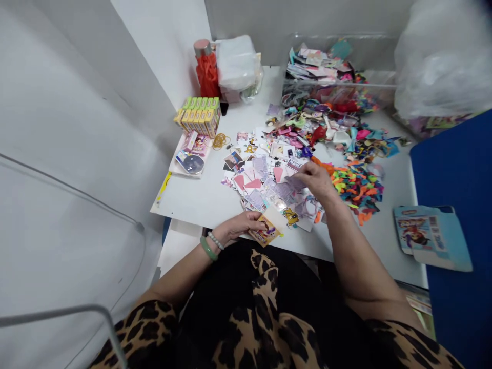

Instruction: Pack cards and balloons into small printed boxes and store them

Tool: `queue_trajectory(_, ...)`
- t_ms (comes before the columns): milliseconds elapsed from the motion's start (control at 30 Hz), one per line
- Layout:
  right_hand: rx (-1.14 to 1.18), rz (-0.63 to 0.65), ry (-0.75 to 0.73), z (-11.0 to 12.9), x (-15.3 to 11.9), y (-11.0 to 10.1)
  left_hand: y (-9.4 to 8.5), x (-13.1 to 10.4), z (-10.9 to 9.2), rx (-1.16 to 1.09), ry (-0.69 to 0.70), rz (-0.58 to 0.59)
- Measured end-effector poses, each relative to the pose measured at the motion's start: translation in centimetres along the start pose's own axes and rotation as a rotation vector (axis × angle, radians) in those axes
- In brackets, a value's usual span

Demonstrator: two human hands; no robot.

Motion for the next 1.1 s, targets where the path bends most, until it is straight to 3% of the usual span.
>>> queue_trajectory(100,0.284,-0.099,0.071,-2.5,-2.3,-4.0,-0.2,1.4,-1.8,0.019,0.018,0.011)
queue_trajectory(167,0.336,0.014,0.163,-5.0,-5.4,-4.6,-0.2,2.4,-3.4,0.015,0.066,-0.005)
queue_trajectory(267,0.348,0.351,0.231,-7.3,-11.0,-2.5,-0.3,3.5,-5.3,0.017,0.138,-0.035)
queue_trajectory(367,0.362,0.498,0.177,-7.1,-13.6,0.3,-0.1,3.8,-5.9,0.033,0.153,-0.044)
queue_trajectory(467,0.444,0.385,0.162,-6.0,-11.5,2.1,0.0,3.0,-5.9,0.039,0.173,-0.081)
queue_trajectory(600,0.518,0.187,0.161,-4.6,-8.0,2.3,-1.0,0.8,-6.1,-0.005,0.266,-0.222)
queue_trajectory(667,0.535,0.066,0.148,-3.8,-7.4,1.1,-1.4,-0.3,-6.1,0.016,0.317,-0.293)
queue_trajectory(767,0.583,-0.224,0.053,-1.7,-7.8,-2.7,-1.1,-1.1,-6.3,0.096,0.402,-0.353)
queue_trajectory(900,0.505,-0.469,-0.155,2.8,-10.1,-5.7,1.4,-0.7,-6.5,0.159,0.442,-0.281)
queue_trajectory(1000,0.367,-0.498,-0.277,5.0,-11.7,-5.3,3.2,-0.6,-6.0,0.155,0.400,-0.192)
queue_trajectory(1100,0.269,-0.372,-0.328,5.1,-13.0,-3.5,3.7,-0.8,-4.8,0.173,0.347,-0.135)
Point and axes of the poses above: each hand's wrist, its own x-axis towards the middle knuckle, its own y-axis out of the palm, z = x × y, the point moved 9 cm from there along x, towards the middle knuckle, and after that the axes turned 9 degrees about -z, right-handed, at the moved point
